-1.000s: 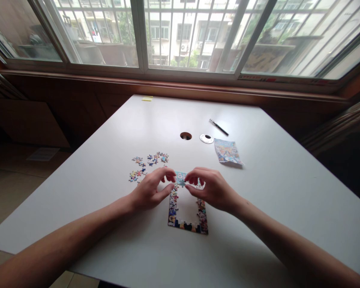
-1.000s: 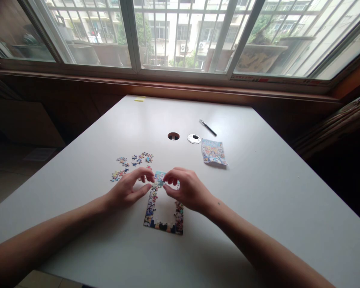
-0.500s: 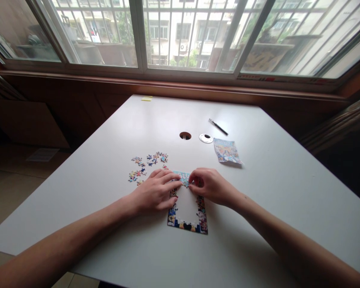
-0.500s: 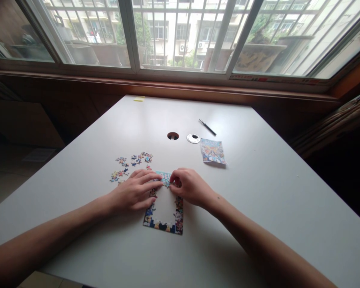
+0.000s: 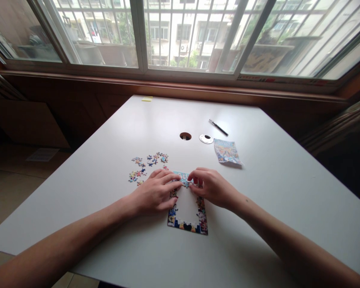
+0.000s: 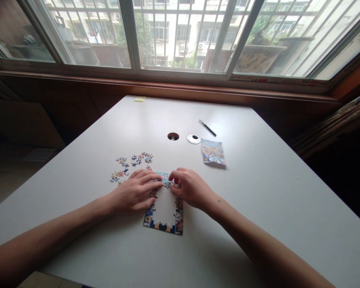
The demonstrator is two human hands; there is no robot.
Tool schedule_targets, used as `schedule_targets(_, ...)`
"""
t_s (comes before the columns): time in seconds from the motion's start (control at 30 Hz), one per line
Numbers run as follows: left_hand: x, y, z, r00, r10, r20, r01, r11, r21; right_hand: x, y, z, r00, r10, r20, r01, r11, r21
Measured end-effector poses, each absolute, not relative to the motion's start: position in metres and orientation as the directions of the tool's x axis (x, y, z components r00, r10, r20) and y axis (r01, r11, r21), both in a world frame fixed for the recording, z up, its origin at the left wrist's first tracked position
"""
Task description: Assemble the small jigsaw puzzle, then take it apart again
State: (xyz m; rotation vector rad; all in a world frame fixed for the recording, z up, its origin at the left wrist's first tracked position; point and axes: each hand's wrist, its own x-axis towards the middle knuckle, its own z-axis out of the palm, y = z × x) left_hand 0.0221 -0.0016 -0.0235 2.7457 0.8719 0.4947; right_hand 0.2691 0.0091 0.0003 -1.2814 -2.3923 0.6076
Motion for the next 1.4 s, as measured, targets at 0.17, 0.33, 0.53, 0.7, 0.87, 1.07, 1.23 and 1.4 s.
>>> schedule_targets(0.17,0.022,-0.002,-0.024,0.766,0.592,0.249,0.521,-0.8,0.299,0.27,0.008,0.0,-0.577,0.81,0.106,0.698,0.556,-0.452)
schedule_targets(0.33,0.022,-0.002,-0.024,0.766,0.591,0.253,0.519,-0.801,0.298,0.267,0.002,0.001,-0.618,0.778,0.111,0.724,0.619,-0.306)
schedule_targets(0.53,0.023,-0.003,-0.023,0.766,0.591,0.252,0.526,-0.802,0.283,0.267,0.003,0.002,-0.517,0.83,0.209,0.728,0.554,-0.403)
schedule_targets(0.7,0.023,-0.002,-0.023,0.773,0.585,0.245,0.523,-0.807,0.275,0.271,0.007,-0.002,-0.544,0.82,0.18,0.719,0.566,-0.404)
schedule_targets(0.87,0.024,-0.002,-0.023,0.77,0.587,0.248,0.526,-0.805,0.273,0.269,0.005,-0.003,-0.552,0.818,0.163,0.743,0.571,-0.35)
schedule_targets(1.07,0.023,-0.005,-0.02,0.751,0.59,0.297,0.499,-0.801,0.33,0.273,0.011,-0.005,-0.451,0.858,0.245,0.737,0.513,-0.44)
schedule_targets(1.23,0.001,0.015,-0.015,0.473,0.746,0.469,0.624,-0.66,0.419,0.286,0.028,-0.023,-0.204,0.915,0.348,0.678,0.389,-0.624)
schedule_targets(1.4,-0.041,0.046,-0.01,0.37,0.808,0.459,0.795,-0.531,0.294,0.292,0.034,-0.033,-0.141,0.923,0.357,0.641,0.361,-0.678)
